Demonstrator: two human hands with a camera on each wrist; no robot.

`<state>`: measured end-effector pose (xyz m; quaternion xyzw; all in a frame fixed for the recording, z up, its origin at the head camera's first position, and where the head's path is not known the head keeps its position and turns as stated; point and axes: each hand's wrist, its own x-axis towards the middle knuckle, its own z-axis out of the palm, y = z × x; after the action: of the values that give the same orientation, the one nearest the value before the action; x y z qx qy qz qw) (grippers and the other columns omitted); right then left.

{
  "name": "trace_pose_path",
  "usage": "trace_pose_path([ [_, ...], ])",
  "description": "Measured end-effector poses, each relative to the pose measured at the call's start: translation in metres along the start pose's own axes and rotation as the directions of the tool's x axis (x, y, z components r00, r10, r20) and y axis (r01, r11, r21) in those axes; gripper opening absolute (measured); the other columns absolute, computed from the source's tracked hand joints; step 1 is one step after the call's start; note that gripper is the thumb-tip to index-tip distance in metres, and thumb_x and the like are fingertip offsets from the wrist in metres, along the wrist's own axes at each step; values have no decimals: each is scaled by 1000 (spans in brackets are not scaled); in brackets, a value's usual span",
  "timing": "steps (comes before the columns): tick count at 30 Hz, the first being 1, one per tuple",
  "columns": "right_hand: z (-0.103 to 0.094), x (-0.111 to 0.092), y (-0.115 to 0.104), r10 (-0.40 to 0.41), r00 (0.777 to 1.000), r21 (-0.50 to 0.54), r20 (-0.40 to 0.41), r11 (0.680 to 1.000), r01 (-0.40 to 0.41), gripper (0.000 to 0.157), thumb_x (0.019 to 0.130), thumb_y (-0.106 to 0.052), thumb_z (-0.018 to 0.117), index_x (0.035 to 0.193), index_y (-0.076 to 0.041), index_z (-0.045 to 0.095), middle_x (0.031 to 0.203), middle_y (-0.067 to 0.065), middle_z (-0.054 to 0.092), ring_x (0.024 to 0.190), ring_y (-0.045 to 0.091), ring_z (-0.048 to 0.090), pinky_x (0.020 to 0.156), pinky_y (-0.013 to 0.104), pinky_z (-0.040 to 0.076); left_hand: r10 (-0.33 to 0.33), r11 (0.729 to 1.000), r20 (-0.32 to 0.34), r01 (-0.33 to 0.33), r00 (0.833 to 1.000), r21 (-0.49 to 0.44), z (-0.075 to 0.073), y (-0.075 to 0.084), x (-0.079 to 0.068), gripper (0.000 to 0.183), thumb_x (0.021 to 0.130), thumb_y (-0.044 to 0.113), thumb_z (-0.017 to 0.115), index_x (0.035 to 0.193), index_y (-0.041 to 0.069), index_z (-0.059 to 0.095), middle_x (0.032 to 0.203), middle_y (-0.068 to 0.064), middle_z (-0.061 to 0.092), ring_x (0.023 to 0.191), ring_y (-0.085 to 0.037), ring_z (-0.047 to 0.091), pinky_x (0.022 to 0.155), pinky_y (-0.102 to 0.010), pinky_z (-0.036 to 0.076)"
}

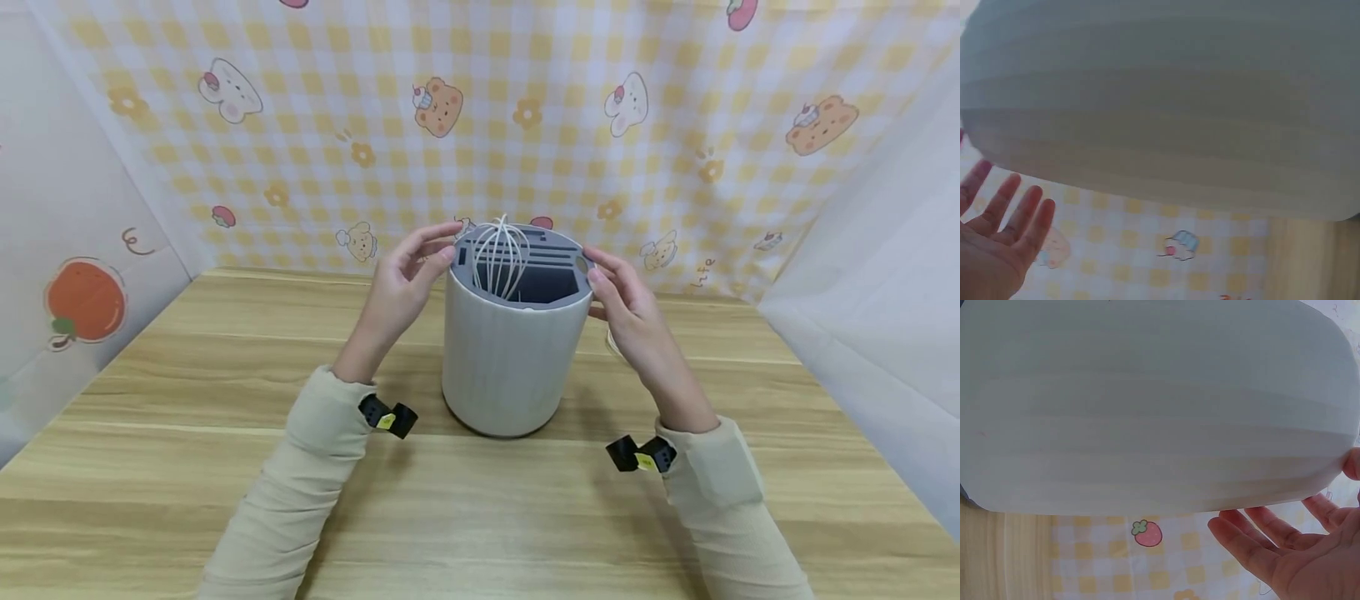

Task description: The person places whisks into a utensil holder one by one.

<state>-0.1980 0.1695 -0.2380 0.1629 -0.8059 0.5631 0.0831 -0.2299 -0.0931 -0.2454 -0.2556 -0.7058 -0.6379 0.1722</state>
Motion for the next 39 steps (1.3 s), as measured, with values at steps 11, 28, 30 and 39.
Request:
trace_pose_path([
  [11,0,1,1,-9,1000,-5,-9,1000,9,47,100,-35,37,141,-14,37,128,15,51,104,9,56,97,43,46,8,999,14,-8,1000,-31,9,-17,-4,37,95,19,43,129,6,52,141,-5,46,118,-21,53,103,-39,41],
  [28,-4,2,1,-22,999,-16,39,1000,22,47,100,-32,38,143,-14,35,132,15,48,115,23,53,97,46,46,-1,1000,-54,1,999,10,13,-21,-5,38,95,23,41,127,8,53,140,-7,47,111,-20,55,101,-39,43],
  [30,-7,1,1,-27,999,-18,38,999,27,47,99,-32,40,143,-15,35,132,16,48,114,19,54,97,41,47,0,1000,-55,1,999,12,13,-21,-5,38,94,23,42,127,8,53,139,-7,48,111,-20,55,100,-39,43],
  [39,-35,1,7,-63,998,-64,-20,996,61,52,93,-21,56,142,-19,38,128,10,52,107,9,55,87,13,47,10,1000,-56,-10,998,7,14,-22,-5,37,94,23,42,126,8,54,139,-5,48,110,-20,56,100,-39,43],
])
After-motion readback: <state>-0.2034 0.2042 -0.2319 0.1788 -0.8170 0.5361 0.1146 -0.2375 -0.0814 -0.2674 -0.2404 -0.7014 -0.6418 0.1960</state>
